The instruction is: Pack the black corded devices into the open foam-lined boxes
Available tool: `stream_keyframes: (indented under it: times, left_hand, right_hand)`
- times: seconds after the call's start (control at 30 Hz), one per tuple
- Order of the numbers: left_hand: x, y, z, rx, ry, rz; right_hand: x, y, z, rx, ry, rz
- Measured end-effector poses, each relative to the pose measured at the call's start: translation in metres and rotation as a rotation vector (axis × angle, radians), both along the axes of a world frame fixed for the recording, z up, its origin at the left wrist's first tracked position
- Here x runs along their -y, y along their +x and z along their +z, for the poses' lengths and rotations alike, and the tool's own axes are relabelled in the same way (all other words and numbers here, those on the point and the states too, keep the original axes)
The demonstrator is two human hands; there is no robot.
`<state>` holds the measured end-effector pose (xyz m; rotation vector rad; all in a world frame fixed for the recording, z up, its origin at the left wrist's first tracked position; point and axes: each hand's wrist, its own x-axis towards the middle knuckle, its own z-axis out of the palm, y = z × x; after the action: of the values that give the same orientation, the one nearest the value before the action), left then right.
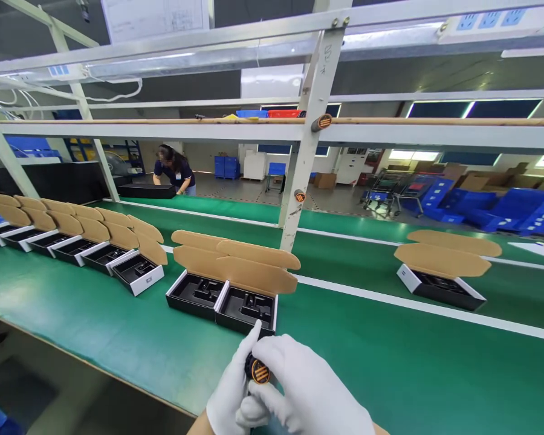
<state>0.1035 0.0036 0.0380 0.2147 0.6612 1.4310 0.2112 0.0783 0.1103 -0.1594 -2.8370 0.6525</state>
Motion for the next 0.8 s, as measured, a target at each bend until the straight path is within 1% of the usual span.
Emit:
stream_keyframes:
  times: [0.03, 0.1, 0.13, 0.23, 0.27, 0.3, 0.33, 0.4, 0.5, 0.57, 0.6, 0.63, 0.7, 0.73, 0.8]
  left_hand:
    - [0.002, 0.003, 0.002, -0.021, -0.009, 0.023]
    - [0.009, 0.010, 0.007, -0.124, -0.040, 0.129]
    - [0.013, 0.014, 0.008, -0.223, -0.051, 0.215]
    - [0.027, 0.027, 0.011, -0.603, -0.094, 0.508]
    - [0.032, 0.029, 0.010, -0.696, -0.107, 0.572]
    - [0.035, 0.030, 0.010, -0.739, -0.112, 0.606]
    - [0.038, 0.029, 0.010, -0.734, -0.105, 0.604]
    - [0.040, 0.024, 0.011, -0.650, -0.030, 0.522]
    - [0.038, 0.014, 0.018, -0.533, 0.210, 0.395]
    - [0.037, 0.011, 0.023, -0.499, 0.373, 0.354]
    - [0.037, 0.012, 0.026, -0.468, 0.423, 0.345]
    - [0.037, 0.012, 0.027, -0.431, 0.447, 0.340]
    - [0.039, 0.014, 0.028, -0.365, 0.417, 0.359]
    - [0.040, 0.014, 0.028, -0.372, 0.374, 0.379]
    - [0.042, 0.013, 0.028, -0.463, 0.266, 0.443]
  right_hand:
    - [0.000, 0.003, -0.001, -0.010, -0.004, -0.003]
    - [-0.001, 0.008, -0.004, -0.027, 0.026, -0.007]
    - [-0.001, 0.010, -0.006, -0.039, 0.065, -0.010]
    - [0.000, 0.012, -0.012, -0.087, 0.236, -0.037]
    - [0.000, 0.012, -0.013, -0.097, 0.272, -0.045]
    - [0.001, 0.011, -0.014, -0.106, 0.282, -0.051]
    - [0.002, 0.011, -0.014, -0.118, 0.264, -0.055]
    - [0.005, 0.011, -0.011, -0.151, 0.179, -0.059]
    - [0.007, 0.012, -0.006, -0.227, 0.078, -0.045]
    - [0.008, 0.015, -0.003, -0.257, 0.050, -0.023]
    - [0.009, 0.016, -0.002, -0.260, 0.038, -0.015]
    - [0.009, 0.018, -0.001, -0.258, 0.026, -0.015]
    - [0.007, 0.021, 0.000, -0.250, 0.010, -0.018]
    - [0.005, 0.022, 0.000, -0.249, 0.008, -0.021]
    - [-0.001, 0.025, -0.002, -0.256, 0.013, -0.031]
